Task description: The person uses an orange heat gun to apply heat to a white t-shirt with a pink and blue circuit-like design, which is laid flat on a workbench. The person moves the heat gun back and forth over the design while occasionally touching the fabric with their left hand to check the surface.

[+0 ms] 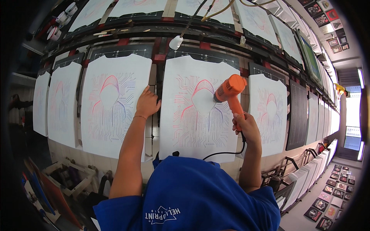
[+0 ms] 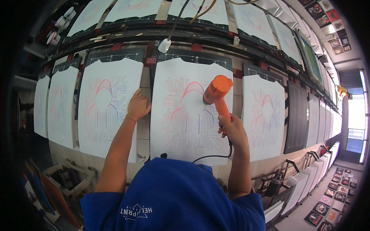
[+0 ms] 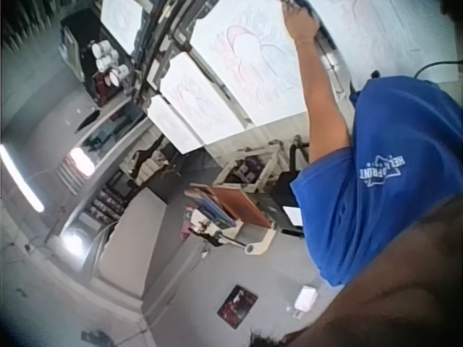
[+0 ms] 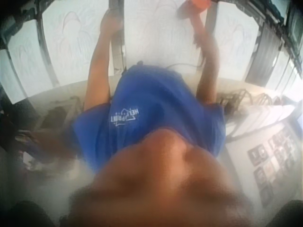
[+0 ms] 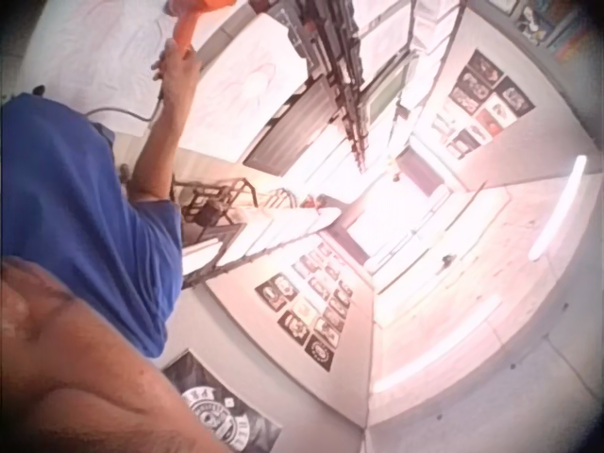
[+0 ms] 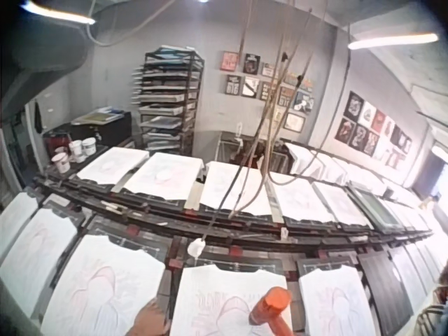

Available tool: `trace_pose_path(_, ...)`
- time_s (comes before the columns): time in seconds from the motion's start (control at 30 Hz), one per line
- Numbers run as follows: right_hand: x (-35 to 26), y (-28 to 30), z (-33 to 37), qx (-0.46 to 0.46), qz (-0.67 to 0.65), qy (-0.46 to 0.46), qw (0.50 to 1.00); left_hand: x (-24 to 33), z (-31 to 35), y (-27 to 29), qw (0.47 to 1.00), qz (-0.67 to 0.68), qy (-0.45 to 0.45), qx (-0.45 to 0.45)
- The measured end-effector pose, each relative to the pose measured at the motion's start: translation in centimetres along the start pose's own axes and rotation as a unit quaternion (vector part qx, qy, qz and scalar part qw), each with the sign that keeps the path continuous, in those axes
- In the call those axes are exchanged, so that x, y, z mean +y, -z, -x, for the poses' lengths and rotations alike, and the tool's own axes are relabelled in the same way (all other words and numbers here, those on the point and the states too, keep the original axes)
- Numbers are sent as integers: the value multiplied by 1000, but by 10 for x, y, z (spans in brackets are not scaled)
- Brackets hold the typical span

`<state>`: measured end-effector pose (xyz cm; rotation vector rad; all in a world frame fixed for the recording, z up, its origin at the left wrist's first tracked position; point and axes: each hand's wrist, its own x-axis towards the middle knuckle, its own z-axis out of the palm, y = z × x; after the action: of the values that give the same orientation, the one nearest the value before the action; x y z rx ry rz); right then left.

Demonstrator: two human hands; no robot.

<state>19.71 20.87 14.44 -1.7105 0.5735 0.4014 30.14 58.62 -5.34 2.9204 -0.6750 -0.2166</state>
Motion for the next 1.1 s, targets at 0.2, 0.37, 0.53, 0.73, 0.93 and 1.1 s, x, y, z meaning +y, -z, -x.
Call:
trace_pose_path(0.2,-12,-7,-17,-16,17,8,1000,3,0,8,1000,7,10,-22)
trace_pose_path(0.37,-20,-11,-30,-20,17,7,1000,1,-1,6,1000,5,10,-28)
trace_pose_path(0.53,-30,-10,-37,-43,-1,5,999,-3,1,-3,1000,5,-3,21)
trace_pose_path(0.73,-33,-15,-45,-42,36,13,998,-1,0,1,999,9,-11,33)
trace_pose_path(0.93,-35,-21,-54,-41,54,21,997,0,3,6,1000,14,-7,24)
trace_pose_path(1.1,-36,-30,-58,-45,60,43,996,-1,2,4,1000,20,-7,22)
